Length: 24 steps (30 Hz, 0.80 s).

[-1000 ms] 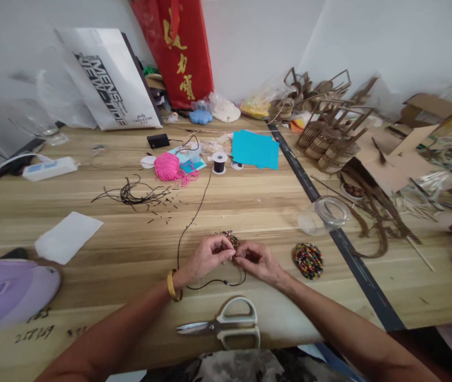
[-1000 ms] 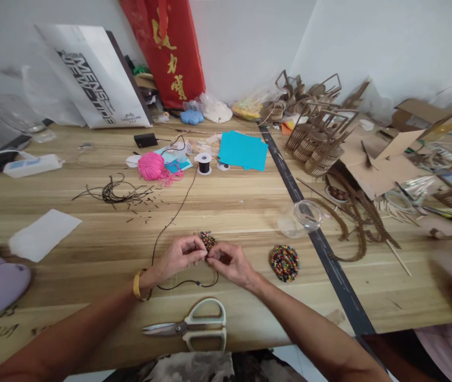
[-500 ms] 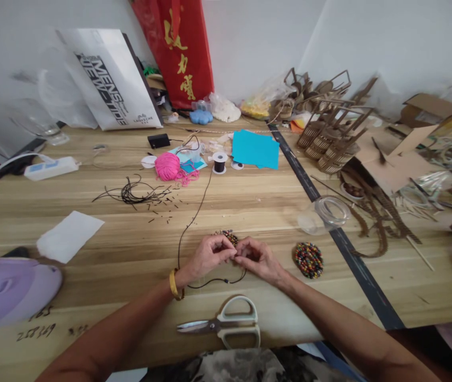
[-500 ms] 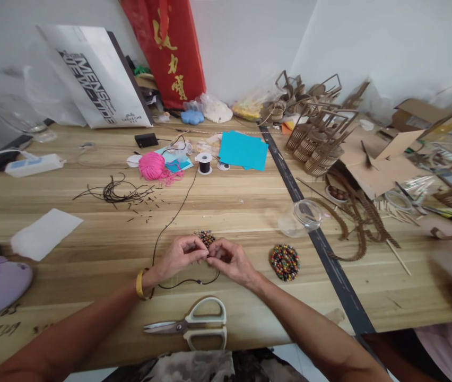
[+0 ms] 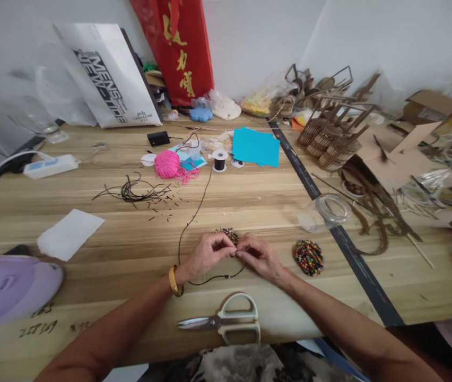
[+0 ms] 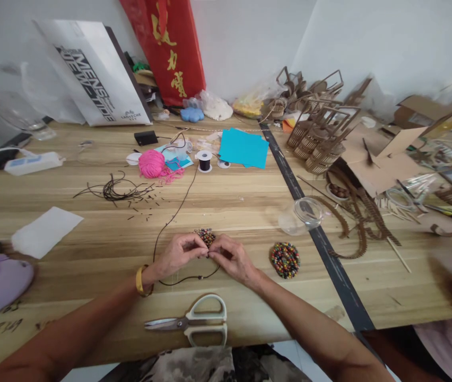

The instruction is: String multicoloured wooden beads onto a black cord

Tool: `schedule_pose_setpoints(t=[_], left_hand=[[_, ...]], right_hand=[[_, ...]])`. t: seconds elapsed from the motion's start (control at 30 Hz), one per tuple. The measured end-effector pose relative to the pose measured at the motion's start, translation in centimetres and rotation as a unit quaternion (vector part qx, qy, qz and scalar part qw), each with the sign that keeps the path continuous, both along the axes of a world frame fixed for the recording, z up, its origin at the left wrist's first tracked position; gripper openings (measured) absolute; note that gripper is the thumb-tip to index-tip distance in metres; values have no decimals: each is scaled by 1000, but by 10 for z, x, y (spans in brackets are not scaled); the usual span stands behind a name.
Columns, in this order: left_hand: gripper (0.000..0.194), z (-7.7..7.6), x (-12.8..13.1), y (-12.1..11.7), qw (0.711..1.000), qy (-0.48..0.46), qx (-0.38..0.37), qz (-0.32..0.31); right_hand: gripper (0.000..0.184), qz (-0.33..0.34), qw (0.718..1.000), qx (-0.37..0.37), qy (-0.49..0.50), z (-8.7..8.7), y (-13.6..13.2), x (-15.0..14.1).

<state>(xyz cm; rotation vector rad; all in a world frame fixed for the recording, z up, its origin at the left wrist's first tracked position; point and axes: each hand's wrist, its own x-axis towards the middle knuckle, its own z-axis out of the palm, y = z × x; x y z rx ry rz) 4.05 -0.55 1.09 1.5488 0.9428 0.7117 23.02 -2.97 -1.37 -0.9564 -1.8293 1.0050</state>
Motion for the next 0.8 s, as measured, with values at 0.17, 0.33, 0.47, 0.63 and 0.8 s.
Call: schedule_pose_setpoints(t=[0.17,0.33,0.47,0.63,0.8], left_hand=[[16,4,-2,2,1000,11,24,-3],[13,7,-10,14,995,77,63,-10],[11,8,-24,27,987,127,89,-52],[7,16,-33,30,945,231,174,-151],[12,14,-25,19,905,291,240,-198]], right_hand=[[17,-7,1000,-9,-5,-1,0,0],[14,-17,1000,5,-8,-3,2,2],[14,-53,998,-15,-12,-7,1,1],[16,-88,992,-84,13,-12,0,0],[18,-95,991,-96,21,-10,0,0]])
